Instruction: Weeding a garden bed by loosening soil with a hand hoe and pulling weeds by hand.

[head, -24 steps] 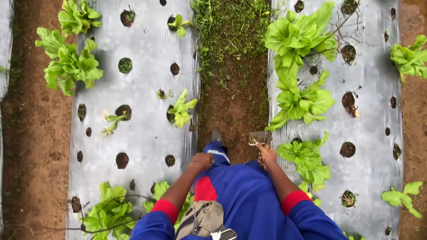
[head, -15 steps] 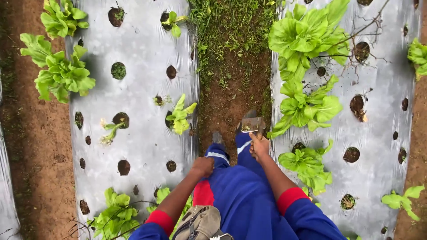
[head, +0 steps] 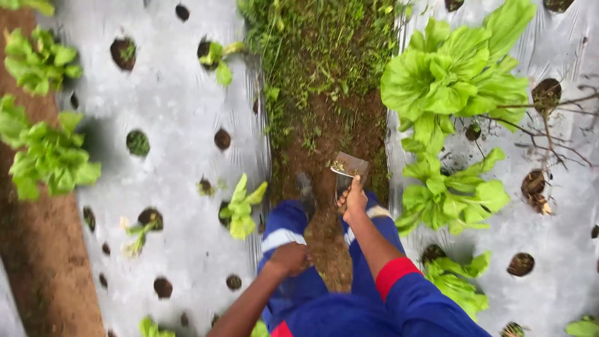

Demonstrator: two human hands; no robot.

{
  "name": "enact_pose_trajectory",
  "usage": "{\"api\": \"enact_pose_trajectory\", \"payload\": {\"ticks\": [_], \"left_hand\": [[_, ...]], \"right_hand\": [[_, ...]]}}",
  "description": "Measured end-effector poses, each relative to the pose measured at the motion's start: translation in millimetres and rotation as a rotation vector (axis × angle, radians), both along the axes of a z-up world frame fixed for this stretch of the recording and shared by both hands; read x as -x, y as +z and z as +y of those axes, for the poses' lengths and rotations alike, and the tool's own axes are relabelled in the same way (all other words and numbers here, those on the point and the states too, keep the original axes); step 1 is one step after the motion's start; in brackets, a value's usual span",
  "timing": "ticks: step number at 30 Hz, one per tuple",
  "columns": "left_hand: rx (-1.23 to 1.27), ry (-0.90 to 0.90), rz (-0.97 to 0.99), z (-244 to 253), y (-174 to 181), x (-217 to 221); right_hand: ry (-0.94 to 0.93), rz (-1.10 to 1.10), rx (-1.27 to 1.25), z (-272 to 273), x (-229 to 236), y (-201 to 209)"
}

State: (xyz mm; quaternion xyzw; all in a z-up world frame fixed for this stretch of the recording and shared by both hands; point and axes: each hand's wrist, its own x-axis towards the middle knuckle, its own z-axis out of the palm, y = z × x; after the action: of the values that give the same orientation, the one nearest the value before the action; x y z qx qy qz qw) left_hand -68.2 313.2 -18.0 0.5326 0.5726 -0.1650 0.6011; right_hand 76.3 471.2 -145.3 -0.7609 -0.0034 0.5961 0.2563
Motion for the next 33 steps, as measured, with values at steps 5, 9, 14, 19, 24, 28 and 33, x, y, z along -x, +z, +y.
{"api": "enact_pose_trajectory", "payload": {"ticks": [5,9,14,19,24,28,33], "left_hand": [[-0.238,0.039,0.108,90,-140,45],[-0.292,0.088,0.069,144,-295,75],[-0.237,0.205,0.183,192,-471,96],[-0.367,-0.152,0.418,244,-517,98],[-1.182,-1.057,0.079,228,-587,124],[-1.450,-1.049,-0.128,206,-660,148],[-1.033,-0.965,-0.026,224,-672,147]], "right_hand": [[0.168,-0.157,-0.033,54,18,-106],[0.024,-0.170,-0.080,100,29,-232],[-0.134,-0.138,-0.207,141,47,-336],[-0.312,-0.098,-0.320,164,76,-454],[-0.215,0.053,-0.340,125,129,-459],[0.236,0.022,-0.383,64,116,-445],[0.279,-0.128,-0.540,43,71,-472]]}}
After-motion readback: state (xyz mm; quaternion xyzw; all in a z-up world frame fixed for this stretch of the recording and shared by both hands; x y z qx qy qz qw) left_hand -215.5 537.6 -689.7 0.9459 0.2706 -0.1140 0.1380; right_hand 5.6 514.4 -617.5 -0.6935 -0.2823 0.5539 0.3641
